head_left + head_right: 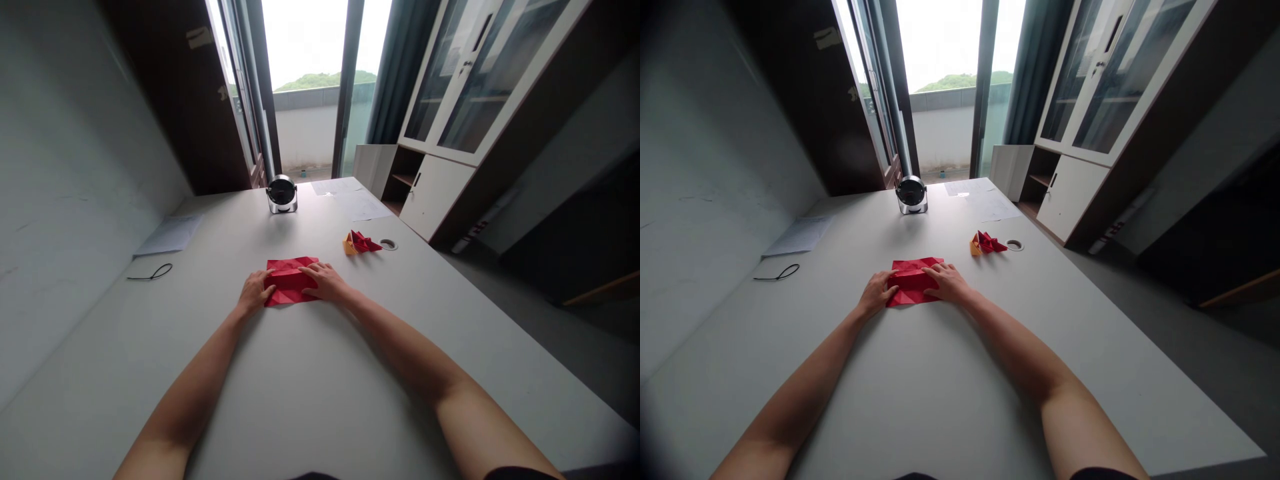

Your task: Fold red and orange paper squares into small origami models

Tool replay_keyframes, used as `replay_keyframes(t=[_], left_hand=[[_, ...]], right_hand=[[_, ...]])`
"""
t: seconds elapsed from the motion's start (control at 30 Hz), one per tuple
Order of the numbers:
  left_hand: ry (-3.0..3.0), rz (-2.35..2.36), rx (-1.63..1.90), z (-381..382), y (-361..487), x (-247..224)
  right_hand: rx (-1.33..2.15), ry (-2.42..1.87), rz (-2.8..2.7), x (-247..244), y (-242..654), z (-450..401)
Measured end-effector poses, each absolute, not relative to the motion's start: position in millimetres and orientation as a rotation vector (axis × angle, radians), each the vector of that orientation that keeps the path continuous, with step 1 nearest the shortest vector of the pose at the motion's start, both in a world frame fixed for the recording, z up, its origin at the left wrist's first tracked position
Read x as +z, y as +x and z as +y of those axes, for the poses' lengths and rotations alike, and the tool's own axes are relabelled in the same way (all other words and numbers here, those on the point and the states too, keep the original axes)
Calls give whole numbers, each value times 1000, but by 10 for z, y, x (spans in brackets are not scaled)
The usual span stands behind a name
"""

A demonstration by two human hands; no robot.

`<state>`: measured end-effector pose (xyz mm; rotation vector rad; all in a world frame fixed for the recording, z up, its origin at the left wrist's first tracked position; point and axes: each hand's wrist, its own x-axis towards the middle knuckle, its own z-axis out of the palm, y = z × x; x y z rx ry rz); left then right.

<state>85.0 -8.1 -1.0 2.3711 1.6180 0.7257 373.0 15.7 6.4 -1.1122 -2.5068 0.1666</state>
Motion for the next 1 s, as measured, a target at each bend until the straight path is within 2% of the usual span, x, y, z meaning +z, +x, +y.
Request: replay_keyframes(t=[0.5,0.8,1.0], left_hand=[[2423,1619,720,-155,914,65],[2520,1514,420,-194,1061,-6],[2532,1539,276,-172,1015,-72]], right_hand=[[52,-1084,-2464,114,3728,150],[181,-911,-2557,-31,3572,82],[169,-1258,-2517,-171,3697,289]])
